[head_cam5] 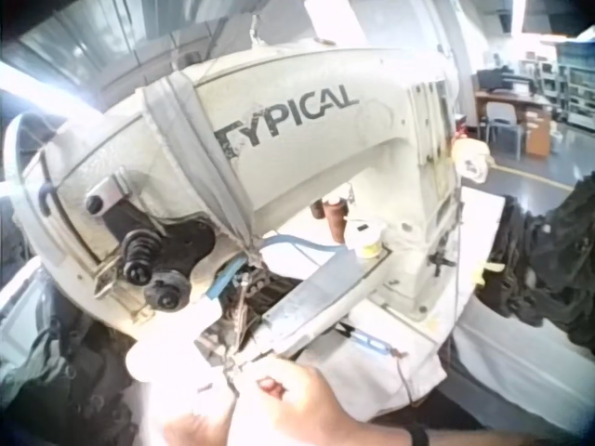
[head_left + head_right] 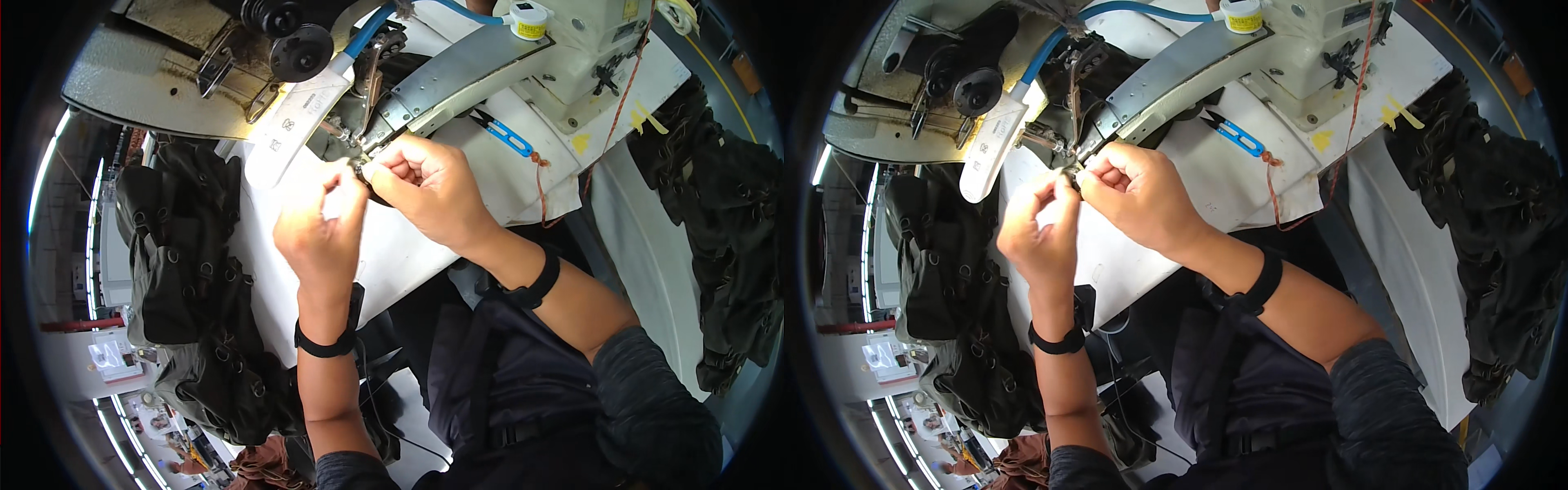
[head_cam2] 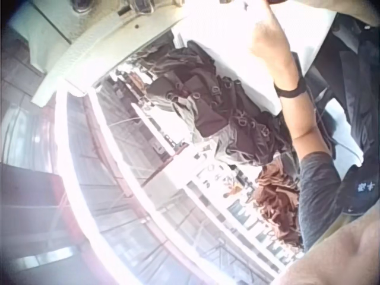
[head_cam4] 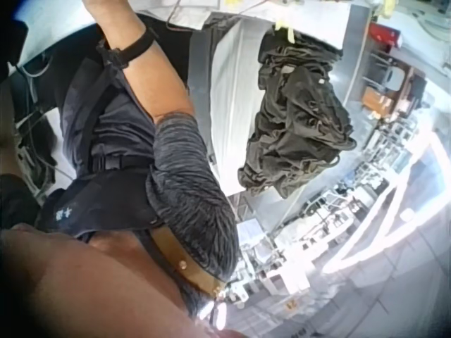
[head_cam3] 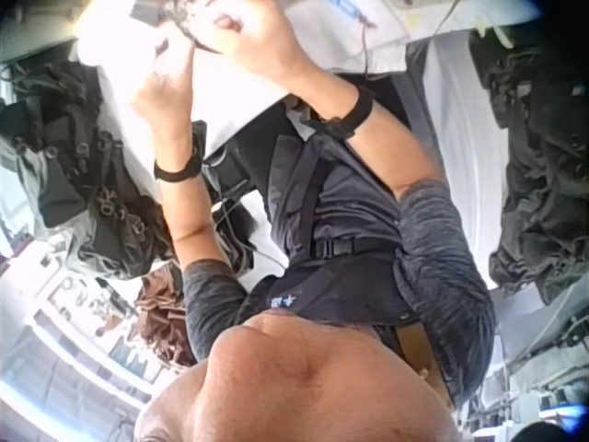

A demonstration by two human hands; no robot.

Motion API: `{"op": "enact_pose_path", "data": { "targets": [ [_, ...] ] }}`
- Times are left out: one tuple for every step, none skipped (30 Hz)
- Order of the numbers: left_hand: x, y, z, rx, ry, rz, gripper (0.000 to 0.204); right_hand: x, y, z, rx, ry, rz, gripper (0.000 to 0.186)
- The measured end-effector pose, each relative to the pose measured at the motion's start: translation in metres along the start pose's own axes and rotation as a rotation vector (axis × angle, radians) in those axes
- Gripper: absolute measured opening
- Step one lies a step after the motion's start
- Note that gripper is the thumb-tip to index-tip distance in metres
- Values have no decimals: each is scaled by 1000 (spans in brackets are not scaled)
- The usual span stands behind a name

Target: The person operates an industrial sewing machine to stitch a zipper onto a dark green fabric bag. They guide the bag under the needle, align the zipper, and sew along the edge. The person periodically stops to adjust the bag's position and inspect the stitching before continuing.

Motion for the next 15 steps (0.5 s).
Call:
{"op": "enact_pose_path", "data": {
  "targets": [
    [2, 1, -1, -3, -5, -101, 14, -2, -1, 2, -29, 8, -4, 14],
    [2, 1, 0, -4, -20, -93, 13, -3, -2, 2, -59, 17, -9, 19],
    [3, 2, 1, -27, -57, -102, 13, -4, -2, 3, -63, 17, -13, 18],
    [3, 2, 3, -50, -57, -67, 14, -5, -2, 3, -66, 18, -18, 17],
    [4, 2, 4, -62, -68, -54, 14, -5, -2, 3, -71, 21, -20, 16],
    [5, 1, 6, -74, -79, -38, 15, -4, -1, 3, -59, 42, -13, 16],
    [6, 0, 8, -65, -112, -22, 16, -2, -1, 2, -47, 64, -7, 16],
    [6, -1, 8, -55, -145, -7, 18, -1, 0, 2, -51, 77, 39, 17],
    [6, -3, 9, -43, -194, 17, 19, 2, 1, 2, -23, 54, 18, 18],
    [6, -4, 9, 3, -170, 21, 21, 6, 0, 1, -14, 21, 39, 19],
    [6, -5, 9, 26, -163, -8, 21, 9, 0, 0, -3, -5, 63, 20],
    [6, -5, 9, 33, -172, -19, 20, 12, 0, -1, 10, -32, 93, 22],
    [6, -5, 8, 41, -187, -42, 20, 15, 0, -2, 23, -53, 125, 23],
    [6, -4, 7, 49, -176, -77, 19, 18, 0, -3, 56, -52, 107, 24],
    [5, -2, 6, 62, -176, -76, 18, 19, 1, -4, 51, -66, 163, 24]
  ]
}}
Point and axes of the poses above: each hand's wrist, its own y-axis towards the middle knuckle, its own z-axis out of the palm, x = y × z, the point moved 1 cm from there along y, towards the middle knuckle, and after that the axes turned 11 degrees about x, right-handed, at the moved point
